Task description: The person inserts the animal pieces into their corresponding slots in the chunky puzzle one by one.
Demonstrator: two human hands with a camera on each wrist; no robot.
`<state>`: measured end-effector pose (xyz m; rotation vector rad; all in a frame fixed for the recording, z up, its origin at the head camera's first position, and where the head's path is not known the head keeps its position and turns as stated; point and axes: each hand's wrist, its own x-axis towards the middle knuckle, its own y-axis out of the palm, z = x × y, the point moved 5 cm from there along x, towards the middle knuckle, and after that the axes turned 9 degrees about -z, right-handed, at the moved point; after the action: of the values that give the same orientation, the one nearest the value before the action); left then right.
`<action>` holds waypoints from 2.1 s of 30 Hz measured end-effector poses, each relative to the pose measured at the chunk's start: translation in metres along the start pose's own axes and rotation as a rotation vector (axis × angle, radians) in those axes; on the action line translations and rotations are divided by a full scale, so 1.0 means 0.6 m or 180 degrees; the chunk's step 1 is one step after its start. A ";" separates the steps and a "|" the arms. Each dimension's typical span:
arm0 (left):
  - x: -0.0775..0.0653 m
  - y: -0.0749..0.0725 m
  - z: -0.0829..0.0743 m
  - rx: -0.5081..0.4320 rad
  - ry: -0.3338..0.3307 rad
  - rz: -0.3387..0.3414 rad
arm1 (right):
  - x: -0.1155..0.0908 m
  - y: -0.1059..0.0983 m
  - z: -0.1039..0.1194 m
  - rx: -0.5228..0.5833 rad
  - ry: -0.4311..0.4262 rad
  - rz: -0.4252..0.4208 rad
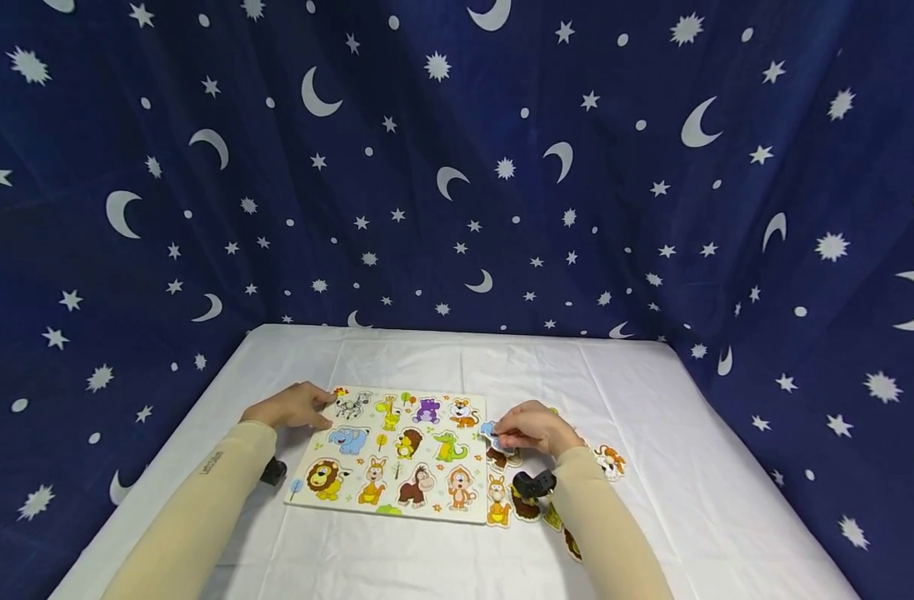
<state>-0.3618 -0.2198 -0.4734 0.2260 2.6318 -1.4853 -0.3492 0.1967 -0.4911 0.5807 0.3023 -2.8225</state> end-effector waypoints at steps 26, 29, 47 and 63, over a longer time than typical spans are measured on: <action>0.006 0.005 0.001 -0.0009 0.0000 0.0033 | 0.023 0.067 0.012 -0.0096 0.0057 -0.0012; 0.007 0.005 0.000 -0.0010 0.0018 0.0019 | 0.025 0.072 0.013 -0.0122 0.0033 -0.0012; 0.003 0.005 0.001 -0.0099 -0.0014 0.0032 | 0.038 0.121 0.018 0.0102 0.0040 0.0012; 0.000 -0.003 -0.004 0.0058 0.0024 0.0015 | 0.042 0.158 0.028 0.0067 0.0064 0.0081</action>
<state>-0.3620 -0.2185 -0.4706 0.2398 2.6227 -1.5103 -0.3515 0.0979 -0.5004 0.6132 0.2675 -2.8003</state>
